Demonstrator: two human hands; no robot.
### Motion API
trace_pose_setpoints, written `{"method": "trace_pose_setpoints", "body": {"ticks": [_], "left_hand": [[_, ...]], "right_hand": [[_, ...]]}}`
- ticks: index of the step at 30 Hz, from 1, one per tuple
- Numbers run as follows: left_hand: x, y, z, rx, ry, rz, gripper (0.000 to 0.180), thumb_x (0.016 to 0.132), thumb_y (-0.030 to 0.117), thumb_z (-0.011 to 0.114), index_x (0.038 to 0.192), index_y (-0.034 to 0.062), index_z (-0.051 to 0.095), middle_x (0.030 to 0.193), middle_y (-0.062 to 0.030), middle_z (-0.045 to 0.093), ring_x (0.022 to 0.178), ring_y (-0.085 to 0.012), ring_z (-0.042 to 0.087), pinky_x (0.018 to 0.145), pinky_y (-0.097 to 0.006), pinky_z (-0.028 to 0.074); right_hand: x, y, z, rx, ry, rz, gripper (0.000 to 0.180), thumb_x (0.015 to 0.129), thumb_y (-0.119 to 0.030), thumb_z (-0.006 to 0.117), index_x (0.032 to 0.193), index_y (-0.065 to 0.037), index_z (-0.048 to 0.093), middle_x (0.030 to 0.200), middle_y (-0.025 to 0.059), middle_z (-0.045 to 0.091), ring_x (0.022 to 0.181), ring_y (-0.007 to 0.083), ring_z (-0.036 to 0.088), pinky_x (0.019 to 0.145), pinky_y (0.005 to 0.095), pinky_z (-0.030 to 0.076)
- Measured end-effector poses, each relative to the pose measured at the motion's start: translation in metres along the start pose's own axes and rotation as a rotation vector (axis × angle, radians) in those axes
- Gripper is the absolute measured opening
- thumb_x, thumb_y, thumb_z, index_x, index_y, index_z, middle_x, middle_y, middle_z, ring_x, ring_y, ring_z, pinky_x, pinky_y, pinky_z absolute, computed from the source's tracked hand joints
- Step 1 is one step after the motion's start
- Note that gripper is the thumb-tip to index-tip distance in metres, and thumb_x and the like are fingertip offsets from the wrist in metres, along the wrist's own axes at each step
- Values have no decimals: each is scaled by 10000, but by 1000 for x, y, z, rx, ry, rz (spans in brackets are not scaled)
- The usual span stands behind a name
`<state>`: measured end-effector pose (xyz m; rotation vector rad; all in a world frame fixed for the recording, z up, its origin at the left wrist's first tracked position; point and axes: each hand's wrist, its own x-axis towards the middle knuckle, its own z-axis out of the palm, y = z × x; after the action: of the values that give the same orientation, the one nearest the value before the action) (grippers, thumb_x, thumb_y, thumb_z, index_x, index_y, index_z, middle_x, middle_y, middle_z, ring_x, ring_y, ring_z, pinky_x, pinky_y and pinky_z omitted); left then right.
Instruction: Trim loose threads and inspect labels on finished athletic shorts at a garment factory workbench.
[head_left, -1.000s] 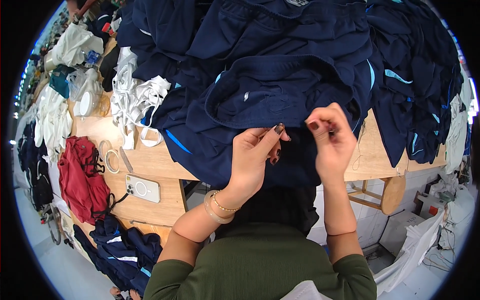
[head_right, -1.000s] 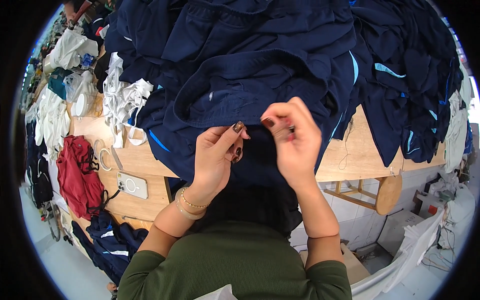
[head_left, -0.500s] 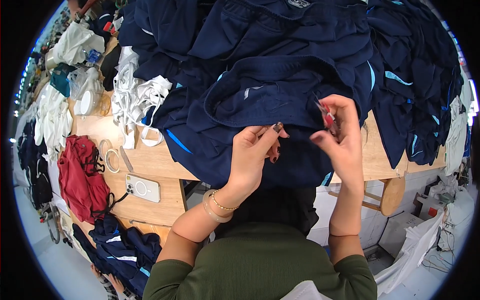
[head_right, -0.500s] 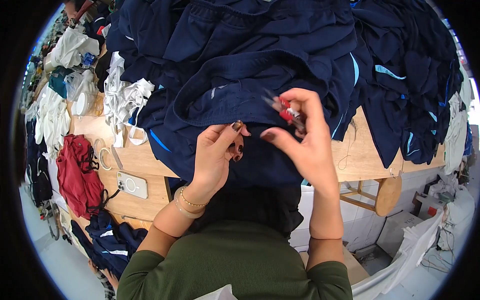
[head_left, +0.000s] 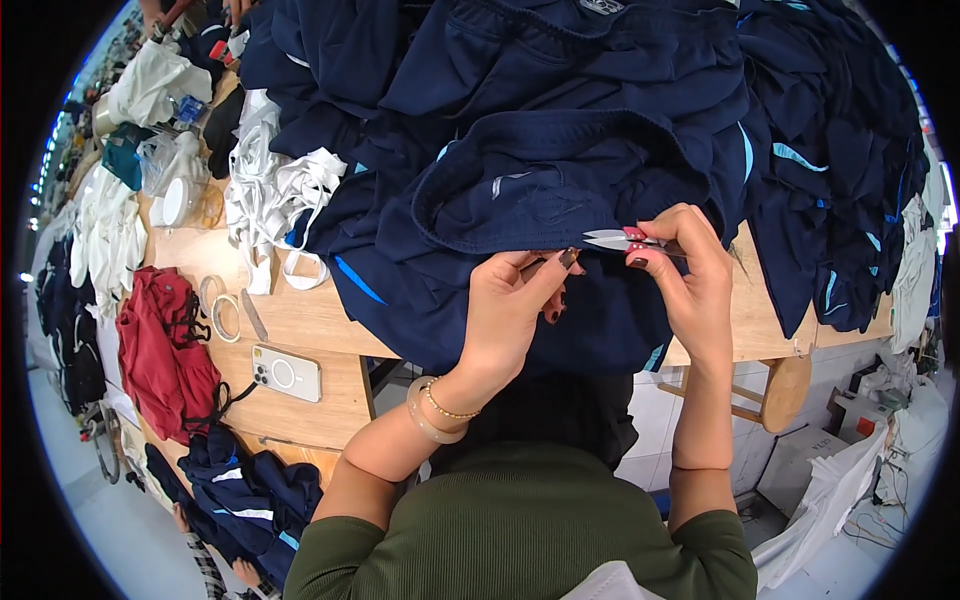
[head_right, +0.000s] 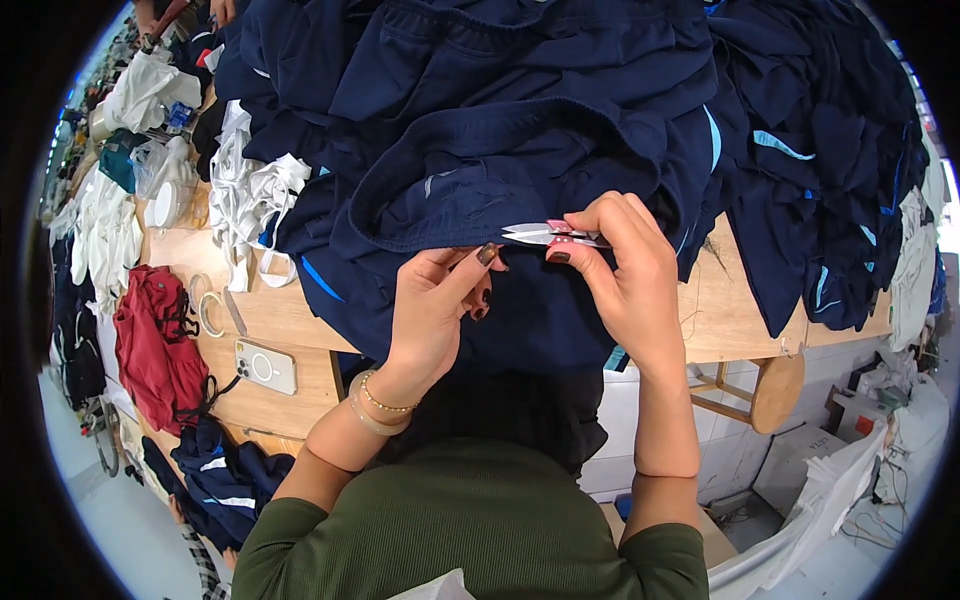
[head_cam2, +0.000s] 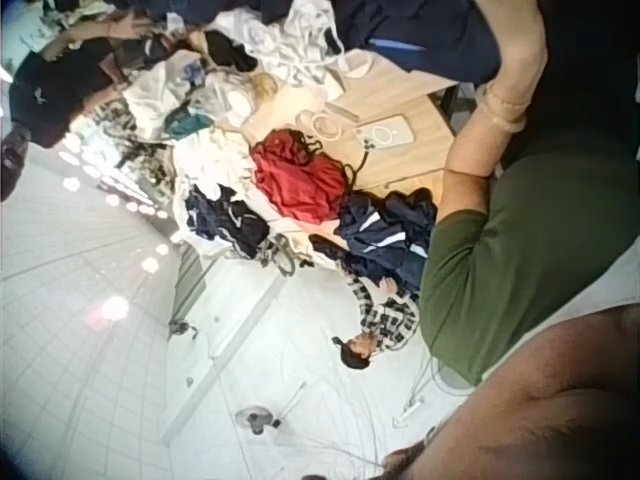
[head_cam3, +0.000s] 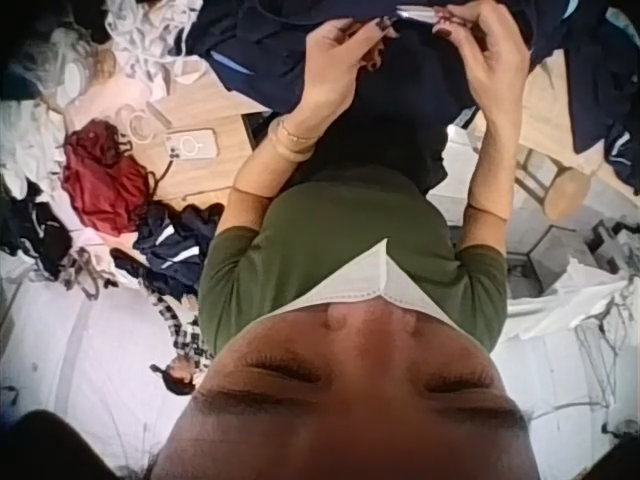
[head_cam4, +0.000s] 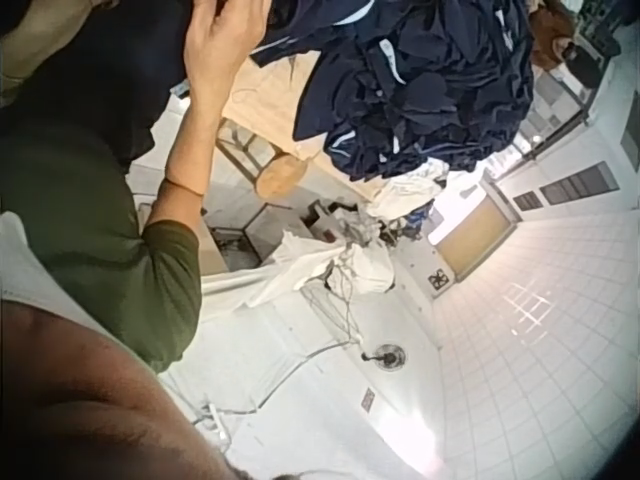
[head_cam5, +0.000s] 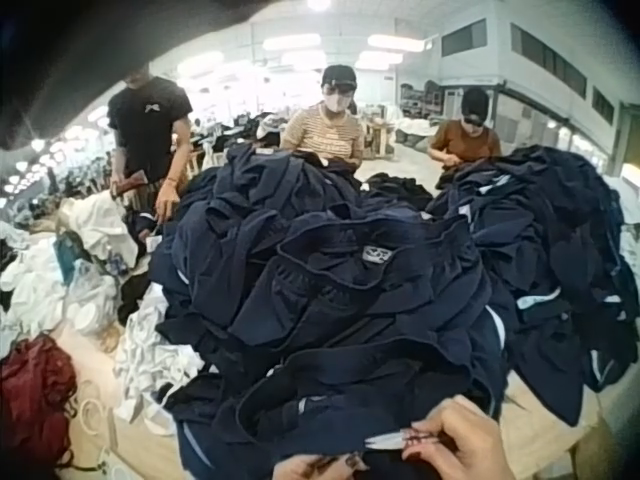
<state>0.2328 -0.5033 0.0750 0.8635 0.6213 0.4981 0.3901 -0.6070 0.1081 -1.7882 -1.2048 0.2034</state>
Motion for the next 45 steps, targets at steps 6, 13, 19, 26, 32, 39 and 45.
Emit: {"method": "trace_pose_setpoints", "body": {"ticks": [6, 13, 19, 26, 32, 39, 45], "left_hand": [[0, 0, 1, -27, 19, 3, 116, 944, 104, 632, 993, 16, 688, 812, -13, 669, 586, -29, 500, 514, -193, 405], [0, 0, 0, -8, 1, 12, 111, 940, 92, 631, 996, 17, 691, 817, -14, 673, 596, -32, 513, 516, -192, 408], [-1, -2, -2, 7, 1, 23, 112, 940, 96, 631, 994, 18, 691, 828, -15, 675, 602, -35, 519, 517, -192, 409], [0, -2, -3, 6, -8, 36, 114, 943, 95, 626, 997, 17, 690, 832, -21, 676, 609, -37, 527, 518, -190, 410], [0, -5, -6, -4, -7, 18, 116, 943, 60, 613, 1017, -4, 676, 869, -28, 683, 609, -28, 533, 524, -175, 418], [0, 0, -7, 58, -57, -49, 122, 947, 82, 609, 995, -3, 682, 867, -20, 682, 603, -29, 531, 511, -189, 410], [-29, 33, 1, 940, -266, 351, 97, 819, 48, 722, 866, 20, 641, 781, -76, 581, 591, -170, 577, 538, -325, 463]], "right_hand": [[6, -6, 3, -92, -31, -95, 241, 753, -111, 766, 850, 25, 593, 763, 87, 575, 683, 229, 498, 597, 310, 404], [4, 0, 1, -53, 4, -66, 246, 736, -132, 774, 826, 19, 603, 747, 84, 580, 668, 231, 497, 587, 313, 404], [8, -6, 5, -114, -33, -156, 251, 728, -139, 778, 826, 19, 610, 749, 81, 588, 666, 231, 501, 589, 313, 406], [6, 1, 1, -68, -14, -111, 247, 718, -132, 782, 823, 15, 613, 750, 87, 589, 671, 246, 505, 594, 322, 411], [9, -2, 6, -164, -94, -218, 220, 751, -95, 770, 839, 26, 609, 780, 82, 597, 690, 187, 525, 606, 297, 428], [13, -1, 8, 759, 72, 105, 308, 1016, -330, 511, 1082, -29, 516, 932, 81, 605, 832, 116, 590, 774, 236, 463], [16, 6, 18, 896, 47, 226, 351, 1021, -383, 473, 1087, -39, 497, 917, 94, 619, 816, 139, 605, 790, 272, 482]]}}
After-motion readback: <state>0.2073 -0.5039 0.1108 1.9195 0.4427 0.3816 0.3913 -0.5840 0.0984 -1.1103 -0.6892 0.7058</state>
